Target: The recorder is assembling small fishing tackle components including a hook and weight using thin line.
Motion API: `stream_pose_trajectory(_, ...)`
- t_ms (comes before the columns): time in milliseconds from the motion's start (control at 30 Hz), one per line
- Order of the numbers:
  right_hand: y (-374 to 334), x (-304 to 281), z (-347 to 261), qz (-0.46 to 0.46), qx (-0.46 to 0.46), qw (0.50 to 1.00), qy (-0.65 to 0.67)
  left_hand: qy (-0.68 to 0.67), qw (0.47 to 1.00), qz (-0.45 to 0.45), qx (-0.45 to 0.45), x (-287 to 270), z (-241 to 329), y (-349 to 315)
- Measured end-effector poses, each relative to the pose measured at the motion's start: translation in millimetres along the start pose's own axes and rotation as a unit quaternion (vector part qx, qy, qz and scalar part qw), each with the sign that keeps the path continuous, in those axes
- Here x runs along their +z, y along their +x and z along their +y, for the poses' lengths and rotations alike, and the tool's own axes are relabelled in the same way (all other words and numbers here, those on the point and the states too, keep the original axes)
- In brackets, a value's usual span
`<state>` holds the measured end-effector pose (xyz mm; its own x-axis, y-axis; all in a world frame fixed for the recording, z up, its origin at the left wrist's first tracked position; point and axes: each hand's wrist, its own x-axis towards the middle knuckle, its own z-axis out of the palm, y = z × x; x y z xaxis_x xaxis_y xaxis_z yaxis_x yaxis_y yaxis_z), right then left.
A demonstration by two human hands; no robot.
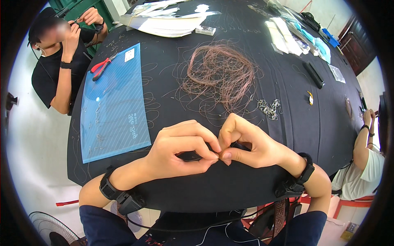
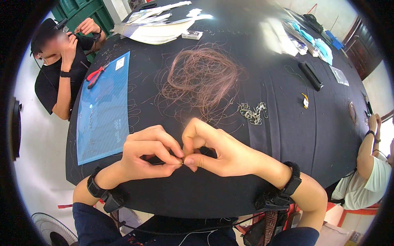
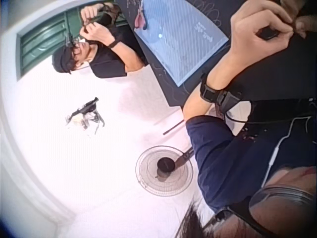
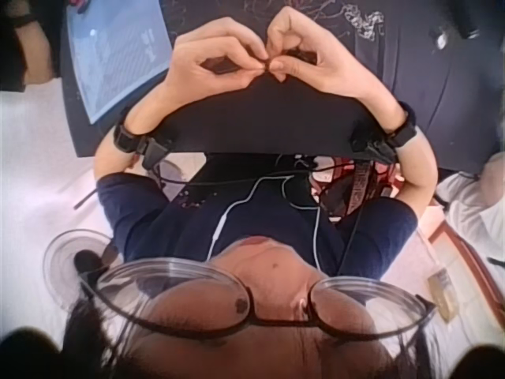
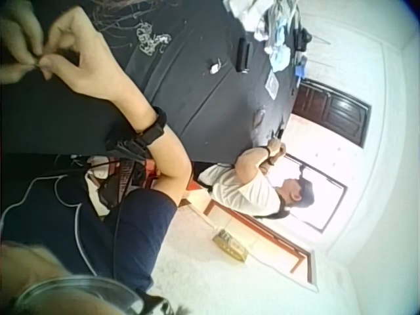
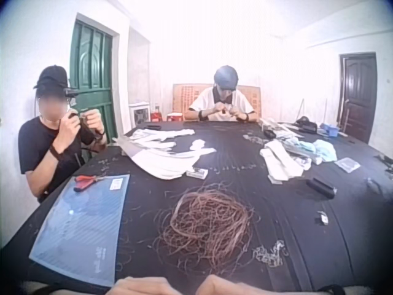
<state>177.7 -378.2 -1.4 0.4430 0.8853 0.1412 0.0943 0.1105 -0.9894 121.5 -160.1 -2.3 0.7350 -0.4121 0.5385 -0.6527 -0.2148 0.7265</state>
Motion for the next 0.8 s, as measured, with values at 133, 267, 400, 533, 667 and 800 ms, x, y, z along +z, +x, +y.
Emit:
stream_pose_trajectory(133,-0.2,-0.4,0.3,-0.001,0.000,1.000,-0.012,-0.005,1.000,-0.012,-0.003,-0.7,0.8,-0.2)
stream_pose_trajectory(267,2.3,-1.2,-0.7,0.002,-0.035,0.998,-0.056,-0.026,0.999,-0.002,-0.032,-0.8,2.5,-1.2)
stream_pose_trajectory(400,4.9,-1.5,2.8,0.052,-0.063,0.993,-0.085,-0.041,0.998,0.013,-0.036,-0.1,3.1,-1.3)
stream_pose_trajectory(533,7.4,-1.7,3.3,0.064,-0.080,0.971,-0.216,-0.097,0.994,0.027,-0.046,2.6,0.1,-0.1)
stream_pose_trajectory(667,7.1,2.5,0.8,0.065,-0.036,0.974,-0.215,-0.088,0.991,0.062,-0.076,2.2,0.9,-0.8)
stream_pose_trajectory(800,6.6,4.4,-2.7,0.044,-0.023,0.981,-0.186,-0.041,0.987,0.125,-0.089,2.9,-4.4,-3.5)
